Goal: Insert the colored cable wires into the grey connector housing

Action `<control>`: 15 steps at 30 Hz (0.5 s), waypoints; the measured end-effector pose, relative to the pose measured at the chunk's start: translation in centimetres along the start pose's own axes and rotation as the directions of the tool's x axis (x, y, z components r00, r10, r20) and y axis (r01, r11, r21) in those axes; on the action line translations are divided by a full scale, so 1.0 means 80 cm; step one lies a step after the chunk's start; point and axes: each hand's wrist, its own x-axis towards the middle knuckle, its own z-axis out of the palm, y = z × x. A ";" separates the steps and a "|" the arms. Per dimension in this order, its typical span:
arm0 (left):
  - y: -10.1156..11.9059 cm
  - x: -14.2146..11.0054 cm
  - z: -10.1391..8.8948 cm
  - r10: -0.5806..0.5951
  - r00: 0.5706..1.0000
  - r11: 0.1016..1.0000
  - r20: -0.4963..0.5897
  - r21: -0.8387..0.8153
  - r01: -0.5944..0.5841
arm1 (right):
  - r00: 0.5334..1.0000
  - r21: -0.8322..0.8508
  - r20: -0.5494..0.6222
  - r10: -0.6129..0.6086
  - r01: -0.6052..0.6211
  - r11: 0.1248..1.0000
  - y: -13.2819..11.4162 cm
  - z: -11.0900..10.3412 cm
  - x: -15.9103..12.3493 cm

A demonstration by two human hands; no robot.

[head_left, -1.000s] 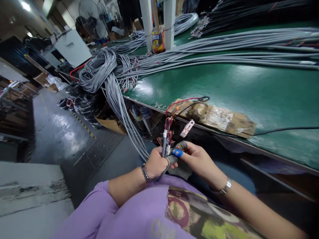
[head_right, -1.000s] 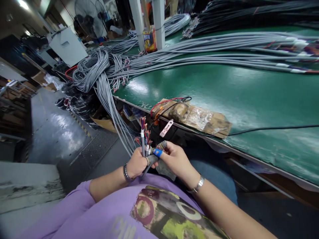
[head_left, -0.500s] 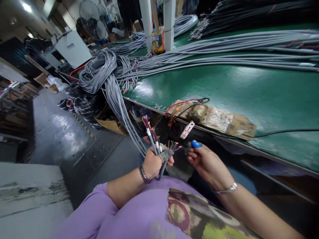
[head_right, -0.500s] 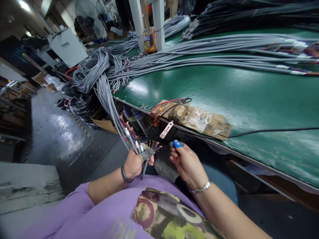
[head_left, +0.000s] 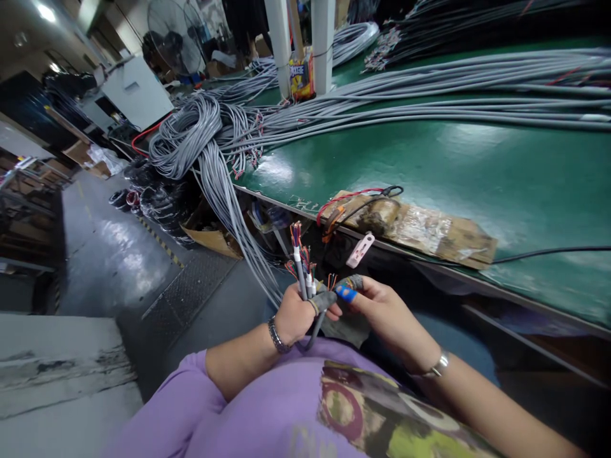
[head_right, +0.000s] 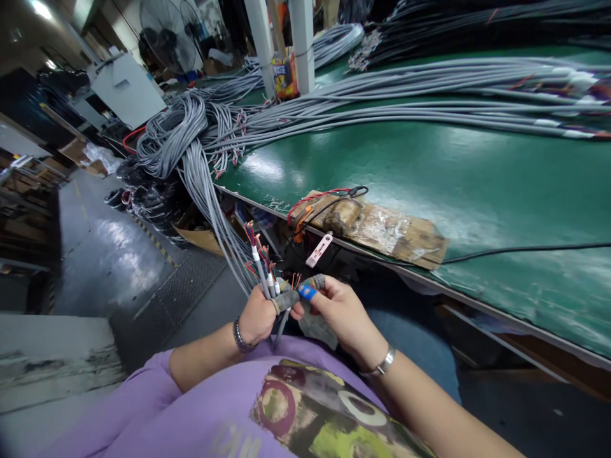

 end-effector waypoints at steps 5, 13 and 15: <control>-0.004 0.000 0.000 0.027 0.997 1.000 -0.075 -0.008 -0.028 | 0.993 0.101 -0.101 0.067 -0.057 0.993 0.012 0.001 0.000; 0.010 0.000 -0.001 0.038 0.996 0.994 -0.084 -0.096 -0.046 | 0.992 0.216 -0.105 0.067 -0.043 0.976 0.013 -0.012 0.000; 0.017 0.000 -0.002 0.015 0.999 0.992 -0.048 -0.124 -0.021 | 0.991 0.263 -0.122 0.063 -0.029 0.964 0.010 -0.021 0.005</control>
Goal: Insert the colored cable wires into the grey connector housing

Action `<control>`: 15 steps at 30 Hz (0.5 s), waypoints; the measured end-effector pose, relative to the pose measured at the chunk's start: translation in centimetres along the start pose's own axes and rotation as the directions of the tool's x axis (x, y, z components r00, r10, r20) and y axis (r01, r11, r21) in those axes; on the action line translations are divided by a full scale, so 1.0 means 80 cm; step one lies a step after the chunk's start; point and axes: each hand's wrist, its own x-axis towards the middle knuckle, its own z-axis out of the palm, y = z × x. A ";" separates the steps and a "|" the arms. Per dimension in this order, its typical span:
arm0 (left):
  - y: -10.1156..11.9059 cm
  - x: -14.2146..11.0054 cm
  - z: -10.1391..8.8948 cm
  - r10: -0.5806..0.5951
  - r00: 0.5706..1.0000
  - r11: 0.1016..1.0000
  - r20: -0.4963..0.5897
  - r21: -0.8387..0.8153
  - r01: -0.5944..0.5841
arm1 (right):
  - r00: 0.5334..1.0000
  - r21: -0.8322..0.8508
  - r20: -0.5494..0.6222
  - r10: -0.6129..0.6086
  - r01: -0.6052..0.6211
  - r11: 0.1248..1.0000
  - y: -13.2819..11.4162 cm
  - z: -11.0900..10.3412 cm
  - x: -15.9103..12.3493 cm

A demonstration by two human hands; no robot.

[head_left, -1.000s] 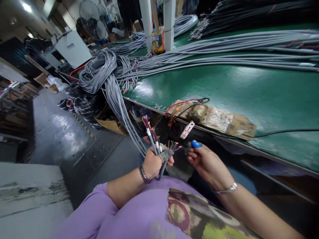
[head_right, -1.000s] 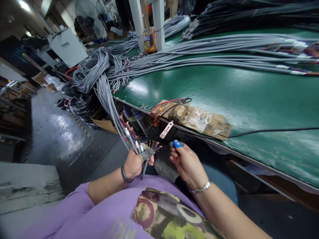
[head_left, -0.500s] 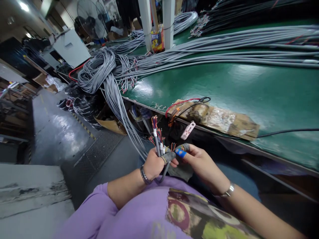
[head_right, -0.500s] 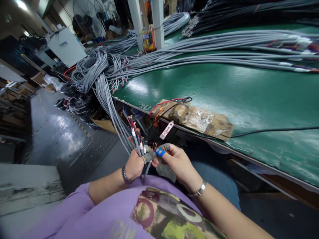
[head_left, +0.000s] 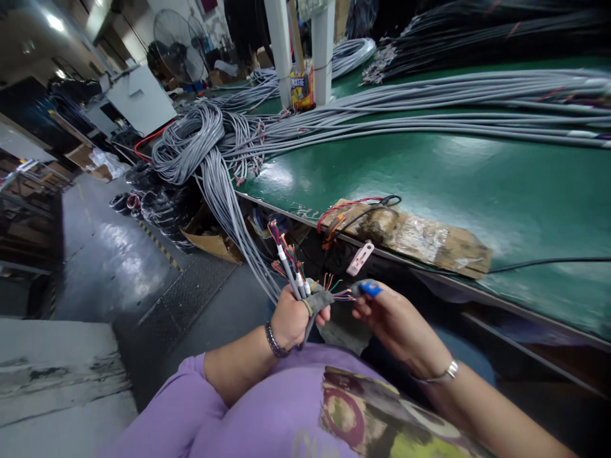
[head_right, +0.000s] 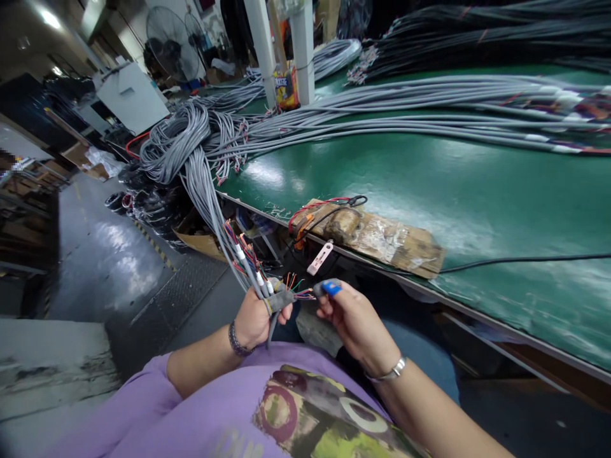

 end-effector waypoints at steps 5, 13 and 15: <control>0.015 0.005 0.003 -0.066 0.977 0.997 0.200 -0.032 0.074 | 0.982 0.059 0.141 0.123 -0.133 0.989 -0.027 -0.002 0.018; 0.021 0.019 0.016 -0.033 0.970 0.992 0.241 -0.112 0.061 | 0.965 -0.205 -0.078 -0.251 0.231 0.951 -0.036 0.010 0.026; 0.021 0.022 0.018 -0.036 0.970 0.992 0.242 -0.108 0.064 | 0.973 -0.149 -0.058 -0.224 0.213 0.966 -0.032 0.011 0.029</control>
